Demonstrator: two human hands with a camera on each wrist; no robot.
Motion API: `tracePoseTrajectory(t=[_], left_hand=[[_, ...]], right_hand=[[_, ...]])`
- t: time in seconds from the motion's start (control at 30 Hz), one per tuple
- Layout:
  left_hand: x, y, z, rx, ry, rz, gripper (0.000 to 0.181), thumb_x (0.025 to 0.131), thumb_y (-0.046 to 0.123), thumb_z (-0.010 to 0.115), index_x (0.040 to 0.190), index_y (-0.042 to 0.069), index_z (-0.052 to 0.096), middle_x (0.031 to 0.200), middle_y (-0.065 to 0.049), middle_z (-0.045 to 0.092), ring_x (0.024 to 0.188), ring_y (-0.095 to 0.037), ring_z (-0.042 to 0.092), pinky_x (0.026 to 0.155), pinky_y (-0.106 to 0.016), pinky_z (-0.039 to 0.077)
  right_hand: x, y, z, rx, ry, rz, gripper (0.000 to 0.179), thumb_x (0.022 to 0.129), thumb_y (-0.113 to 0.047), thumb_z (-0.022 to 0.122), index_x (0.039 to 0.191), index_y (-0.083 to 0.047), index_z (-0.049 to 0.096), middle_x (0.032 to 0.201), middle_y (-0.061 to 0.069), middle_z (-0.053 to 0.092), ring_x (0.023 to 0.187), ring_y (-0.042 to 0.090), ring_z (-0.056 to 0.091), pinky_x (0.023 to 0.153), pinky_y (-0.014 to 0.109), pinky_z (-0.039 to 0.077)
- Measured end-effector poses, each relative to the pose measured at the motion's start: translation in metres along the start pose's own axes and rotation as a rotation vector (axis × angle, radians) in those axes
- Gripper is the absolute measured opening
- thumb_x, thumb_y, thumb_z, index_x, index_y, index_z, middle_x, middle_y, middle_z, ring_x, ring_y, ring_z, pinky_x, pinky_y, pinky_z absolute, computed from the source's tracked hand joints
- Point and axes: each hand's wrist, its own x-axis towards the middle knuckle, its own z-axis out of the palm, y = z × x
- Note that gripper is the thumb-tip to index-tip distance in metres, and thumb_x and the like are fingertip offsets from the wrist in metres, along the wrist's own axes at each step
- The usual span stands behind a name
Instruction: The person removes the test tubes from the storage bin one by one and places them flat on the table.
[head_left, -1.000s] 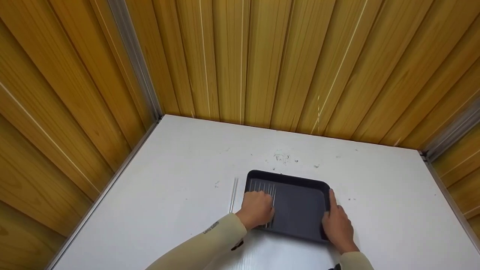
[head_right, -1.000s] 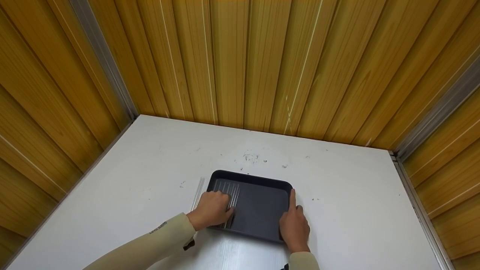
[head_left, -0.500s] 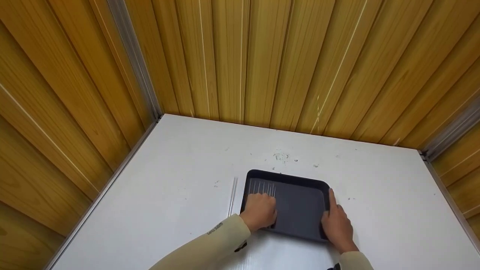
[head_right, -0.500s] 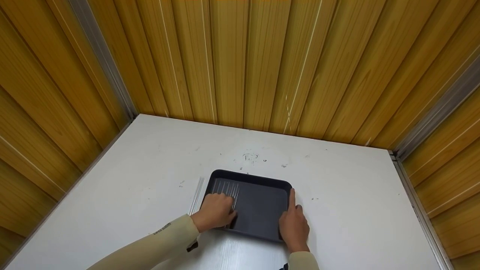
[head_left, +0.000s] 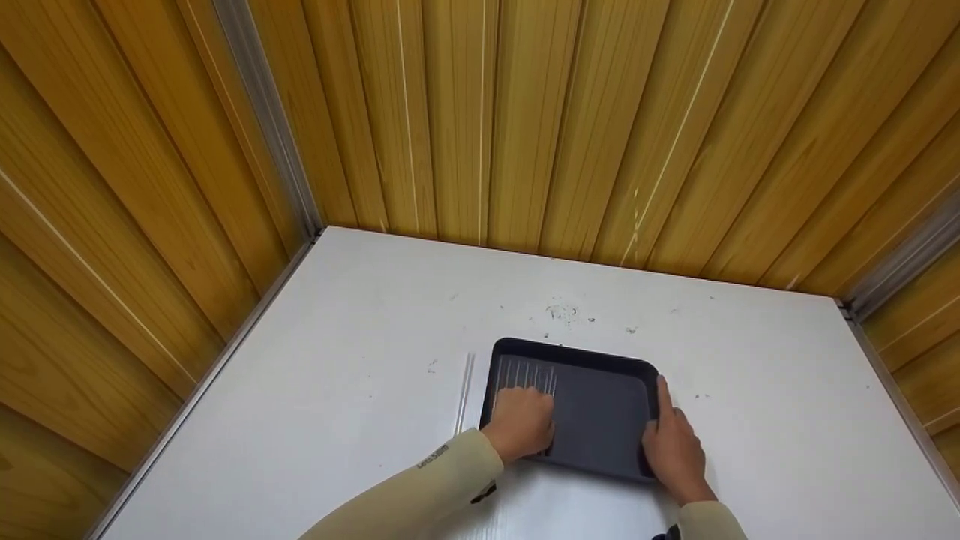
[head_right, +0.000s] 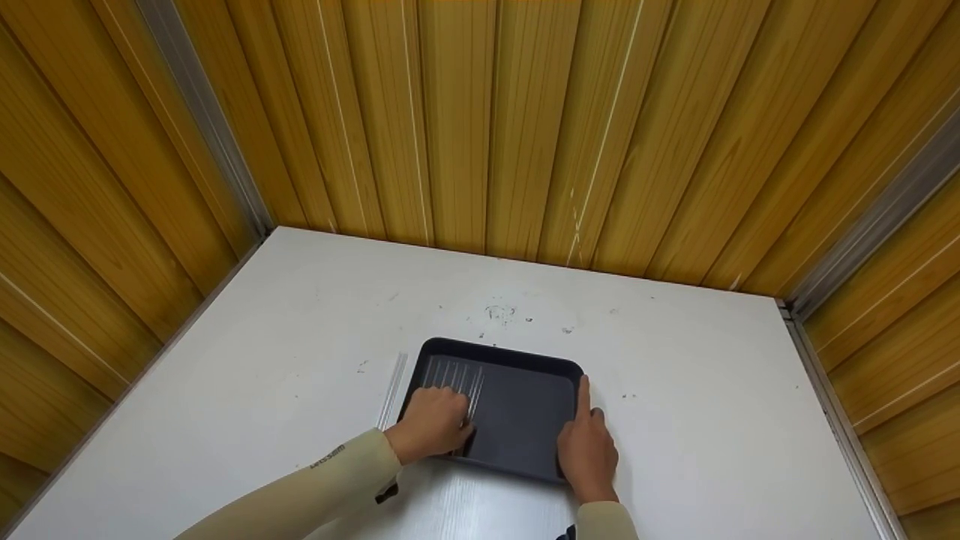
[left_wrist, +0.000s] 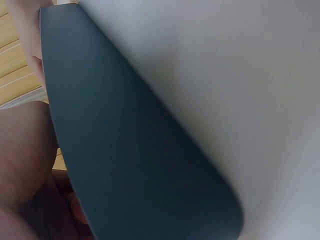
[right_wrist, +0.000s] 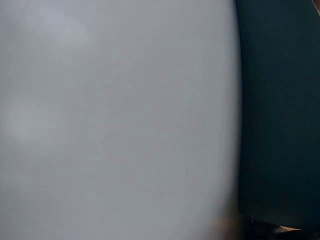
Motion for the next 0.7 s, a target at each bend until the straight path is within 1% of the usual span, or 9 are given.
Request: tracePoseTrajectory(t=[0.23,0.43,0.5,0.7], left_hand=[[-0.0002,0.0023,-0.0004,0.021,-0.001,-0.003,0.039,0.081,0.029,0.058,0.052,0.019,0.033,0.045,0.006,0.027,0.044,-0.011,0.023,0.035,-0.031,0.026],[0.0014,0.0036,0.0012,0.025,0.001,-0.005,0.033,0.082,0.031,0.058,0.055,0.018,0.043,0.045,0.005,0.036,0.044,-0.011,0.027,0.036,-0.032,0.03],[0.0017,0.0039,0.0022,0.019,0.001,-0.007,0.032,0.081,0.031,0.058,0.055,0.018,0.044,0.046,0.005,0.037,0.044,-0.011,0.027,0.037,-0.032,0.029],[0.0009,0.0044,0.0013,-0.009,-0.007,-0.022,0.04,0.08,0.028,0.058,0.051,0.02,0.031,0.045,0.006,0.024,0.044,-0.011,0.022,0.036,-0.03,0.024]], right_hand=[[-0.0003,-0.0008,0.0008,-0.013,0.013,-0.018,0.071,0.089,-0.005,0.037,0.147,-0.02,0.0,0.092,0.021,0.054,0.058,0.019,0.046,0.047,0.03,0.033],[-0.0006,-0.0016,0.0002,-0.008,0.006,-0.013,0.071,0.089,-0.005,0.037,0.147,-0.021,-0.002,0.093,0.021,0.054,0.058,0.019,0.046,0.047,0.03,0.033],[-0.0003,-0.0017,0.0001,-0.006,0.002,-0.008,0.071,0.089,-0.005,0.037,0.147,-0.021,-0.001,0.094,0.021,0.054,0.059,0.019,0.046,0.047,0.03,0.033],[-0.0001,-0.0012,-0.0003,0.002,-0.008,-0.001,0.07,0.09,-0.006,0.036,0.147,-0.02,0.0,0.1,0.023,0.054,0.06,0.02,0.047,0.048,0.03,0.034]])
